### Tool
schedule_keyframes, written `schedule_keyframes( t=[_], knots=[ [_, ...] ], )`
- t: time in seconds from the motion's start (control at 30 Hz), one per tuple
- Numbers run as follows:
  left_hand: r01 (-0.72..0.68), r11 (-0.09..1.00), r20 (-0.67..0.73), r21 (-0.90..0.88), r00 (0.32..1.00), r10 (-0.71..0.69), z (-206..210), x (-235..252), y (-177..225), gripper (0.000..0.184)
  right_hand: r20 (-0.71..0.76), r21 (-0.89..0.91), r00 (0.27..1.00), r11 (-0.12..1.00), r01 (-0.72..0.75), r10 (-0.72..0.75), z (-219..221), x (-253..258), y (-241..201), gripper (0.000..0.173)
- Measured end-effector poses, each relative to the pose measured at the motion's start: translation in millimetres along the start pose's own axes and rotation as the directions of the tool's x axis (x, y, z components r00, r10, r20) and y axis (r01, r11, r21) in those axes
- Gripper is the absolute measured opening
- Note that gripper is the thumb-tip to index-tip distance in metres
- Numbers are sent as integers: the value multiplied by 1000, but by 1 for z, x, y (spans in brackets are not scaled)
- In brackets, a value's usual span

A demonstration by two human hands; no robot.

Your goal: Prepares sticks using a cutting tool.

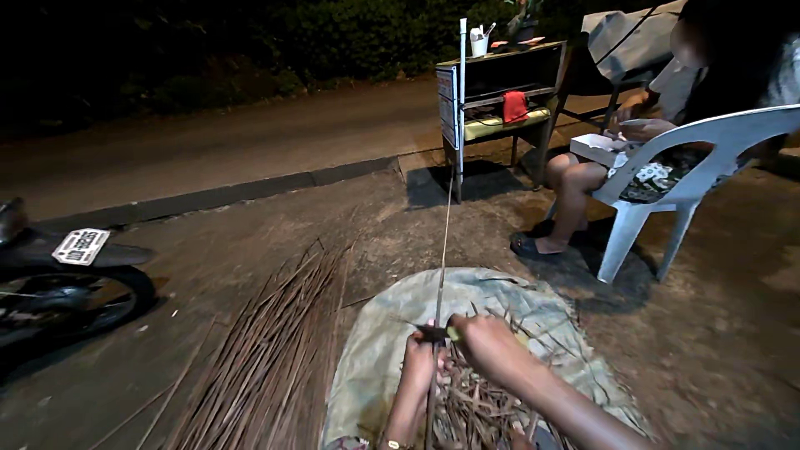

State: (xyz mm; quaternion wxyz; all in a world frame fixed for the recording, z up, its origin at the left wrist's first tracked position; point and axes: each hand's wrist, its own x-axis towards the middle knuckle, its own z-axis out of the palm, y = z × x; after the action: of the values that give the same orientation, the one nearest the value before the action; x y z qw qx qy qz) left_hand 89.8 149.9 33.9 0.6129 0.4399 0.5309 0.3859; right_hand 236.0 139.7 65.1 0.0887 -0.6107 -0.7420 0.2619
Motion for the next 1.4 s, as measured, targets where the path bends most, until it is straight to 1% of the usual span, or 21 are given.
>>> schedule_keyframes(
  t=[0.07, 0.13, 0.2, 0.23, 0.33, 0.47, 0.57, 0.67, 0.77, 0.83, 0.97, 1.07, 1.13, 1.17, 1.2, 1.23, 1.27, 1.33, 1.4],
  knots=[
    [18, 1000, -22, -16, 1000, -19, 0, -2, 2, 33, -21, -75, 999, 997, 28, -30, 10, 0, -4, 25],
    [0, 1000, 23, -18, 1000, 0, 1, -2, 0, 37, -126, -135, 992, 991, 15, -32, 15, 3, 5, 25],
    [-17, 999, 74, -36, 997, 19, 4, -2, -3, 37, -166, -155, 986, 988, -22, -4, 13, 4, 13, 25],
    [-26, 998, 94, -49, 995, 30, 6, -2, -4, 35, -167, -157, 986, 987, -45, 18, 11, 5, 16, 26],
    [-34, 998, 150, -54, 988, 42, 10, -2, -6, 38, -189, -161, 980, 983, -92, 61, 8, 9, 26, 27],
    [1, 1000, 207, 19, 978, -5, 16, -3, -16, 42, -129, -117, 976, 975, -190, 175, -6, 16, 51, 30],
    [41, 997, 243, 59, 969, -54, 21, -4, -23, 42, -142, -73, 958, 963, -260, 248, -10, 21, 75, 30],
    [56, 997, 282, 56, 957, -69, 26, -6, -25, 42, -186, -75, 922, 931, -357, 339, -18, 20, 93, 30],
    [44, 999, 317, 32, 947, -52, 30, -5, -26, 42, -273, -93, 871, 890, -447, 409, -26, 18, 99, 30],
    [44, 999, 324, 30, 945, -52, 32, -5, -25, 42, -333, -101, 847, 877, -470, 415, -28, 17, 99, 29],
    [48, 998, 326, 40, 943, -58, 32, -7, -21, 41, -402, -106, 818, 867, -487, 411, -28, 18, 99, 29],
    [41, 998, 371, 55, 927, -59, 28, -14, -22, 42, -446, -10, 744, 829, -559, 497, -39, 13, 118, 30],
    [47, 995, 392, 87, 917, -77, 25, -19, -22, 42, -449, 78, 687, 792, -606, 571, -52, 4, 138, 30],
    [46, 995, 394, 91, 916, -78, 24, -19, -22, 42, -442, 99, 675, 780, -618, 591, -57, 1, 145, 30],
    [43, 995, 392, 95, 917, -76, 23, -18, -22, 43, -429, 120, 682, 785, -607, 593, -61, -2, 147, 30],
    [39, 995, 382, 97, 921, -73, 22, -16, -22, 43, -413, 144, 710, 810, -568, 571, -62, -4, 143, 30],
    [28, 995, 361, 93, 931, -59, 20, -12, -21, 44, -387, 162, 752, 843, -513, 533, -61, -4, 133, 31],
    [4, 996, 298, 87, 954, -29, 17, -4, -19, 43, -296, 138, 855, 905, -403, 426, -51, 1, 97, 31],
    [-16, 998, 205, 68, 979, 2, 13, 4, -15, 42, -155, 70, 948, 961, -269, 277, -34, 3, 52, 31]
  ],
)
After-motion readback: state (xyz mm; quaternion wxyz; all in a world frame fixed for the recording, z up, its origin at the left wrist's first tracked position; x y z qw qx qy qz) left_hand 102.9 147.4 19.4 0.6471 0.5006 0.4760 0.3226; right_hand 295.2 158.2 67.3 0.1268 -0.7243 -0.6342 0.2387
